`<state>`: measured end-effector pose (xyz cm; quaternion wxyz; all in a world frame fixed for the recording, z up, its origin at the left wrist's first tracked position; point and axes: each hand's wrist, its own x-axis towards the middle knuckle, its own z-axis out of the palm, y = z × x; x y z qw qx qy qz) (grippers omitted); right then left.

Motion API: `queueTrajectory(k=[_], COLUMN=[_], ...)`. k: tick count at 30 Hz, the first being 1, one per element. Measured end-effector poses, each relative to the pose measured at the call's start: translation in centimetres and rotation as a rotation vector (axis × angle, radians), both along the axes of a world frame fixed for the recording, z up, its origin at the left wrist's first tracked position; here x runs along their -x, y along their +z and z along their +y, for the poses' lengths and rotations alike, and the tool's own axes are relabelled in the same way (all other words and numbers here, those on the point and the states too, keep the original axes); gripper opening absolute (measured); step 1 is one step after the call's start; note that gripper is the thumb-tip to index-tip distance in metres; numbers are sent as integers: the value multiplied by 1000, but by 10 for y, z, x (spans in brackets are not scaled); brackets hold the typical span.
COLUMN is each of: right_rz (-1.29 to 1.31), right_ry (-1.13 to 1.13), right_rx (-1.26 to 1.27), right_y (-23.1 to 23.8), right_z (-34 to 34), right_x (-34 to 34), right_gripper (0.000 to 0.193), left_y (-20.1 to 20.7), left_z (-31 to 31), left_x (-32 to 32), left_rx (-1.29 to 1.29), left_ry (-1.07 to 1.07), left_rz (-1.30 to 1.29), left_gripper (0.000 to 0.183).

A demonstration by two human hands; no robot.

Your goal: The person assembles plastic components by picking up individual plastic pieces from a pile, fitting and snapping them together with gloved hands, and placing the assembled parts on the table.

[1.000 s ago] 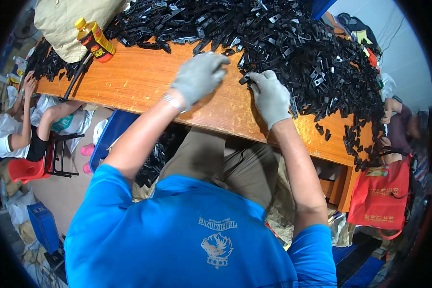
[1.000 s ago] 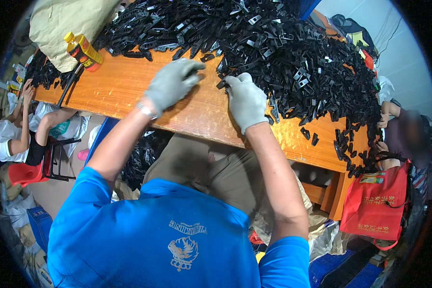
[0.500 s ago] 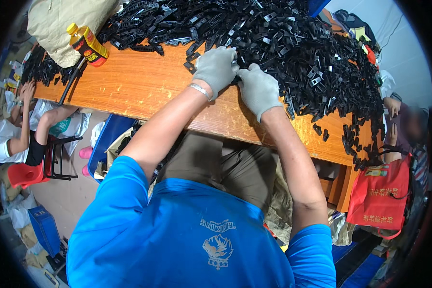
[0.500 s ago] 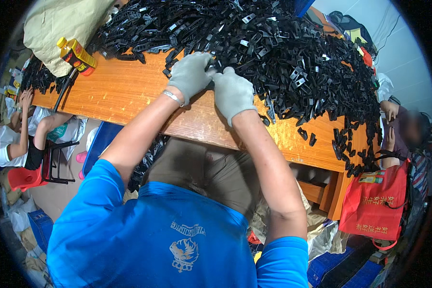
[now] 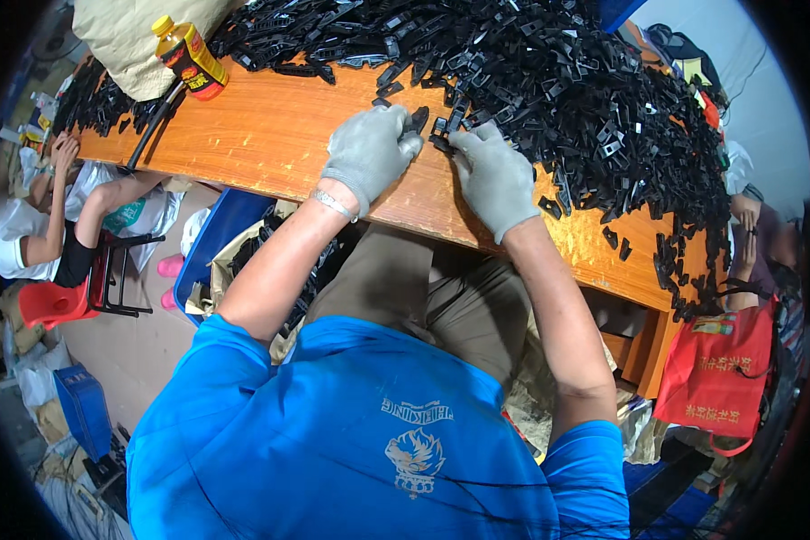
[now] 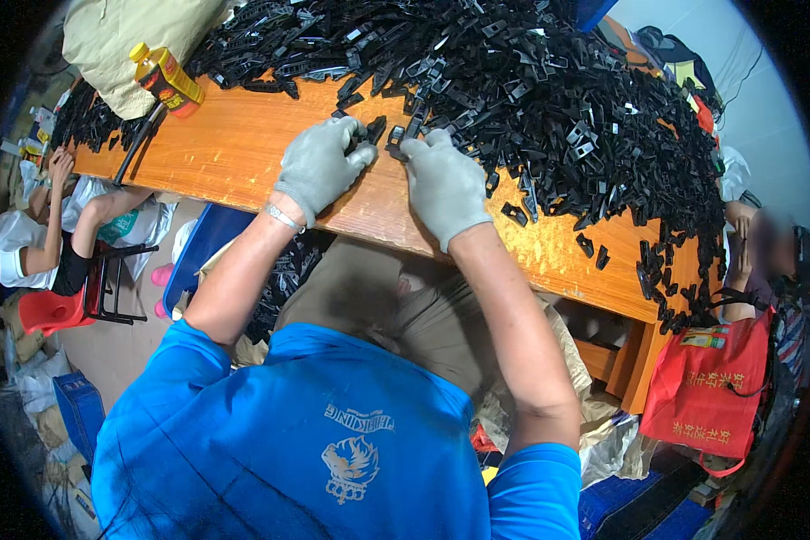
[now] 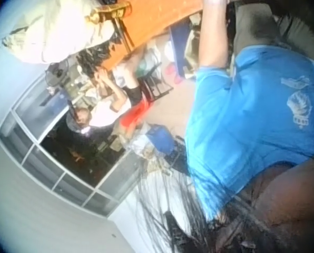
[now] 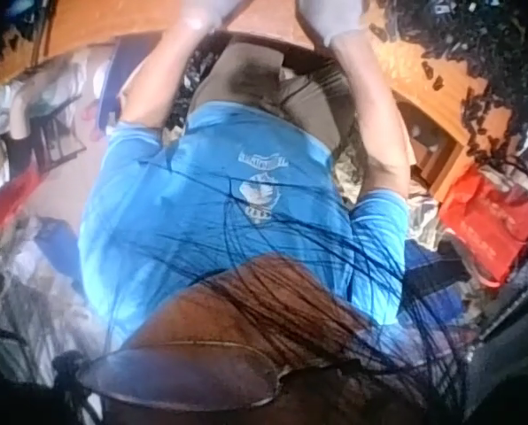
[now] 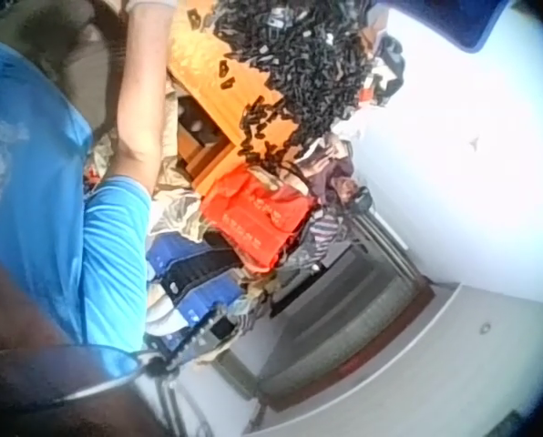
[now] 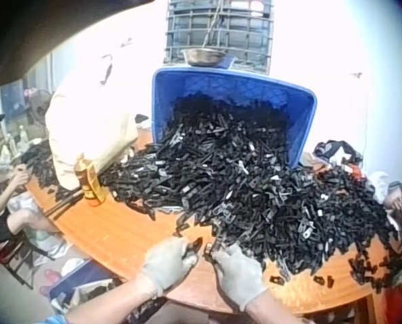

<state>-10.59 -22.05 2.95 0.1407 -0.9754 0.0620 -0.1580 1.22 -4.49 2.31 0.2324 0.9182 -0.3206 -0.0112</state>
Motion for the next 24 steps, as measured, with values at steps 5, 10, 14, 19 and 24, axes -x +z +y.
queueTrajectory(k=[5, 10, 14, 19, 24], right_rz=[23, 61, 54, -214, -285], right_ry=[6, 0, 59, 61, 48], right_rx=[-3, 73, 42, -353, -509], right_y=[-8, -18, -12, -14, -26], right_z=[11, 7, 2, 7, 19], right_x=[-7, -19, -18, -10, 9], right_gripper=[18, 13, 13, 23, 23], left_y=[7, 9, -6, 1, 3], left_z=[6, 13, 19, 14, 19], left_x=[12, 20, 10, -4, -8], left_rx=[-34, -6, 74, 135, -29], left_ry=[-23, -65, -108, -244, -381], left_rz=[1, 6, -75, -275, -302], left_gripper=[35, 31, 17, 17, 19])
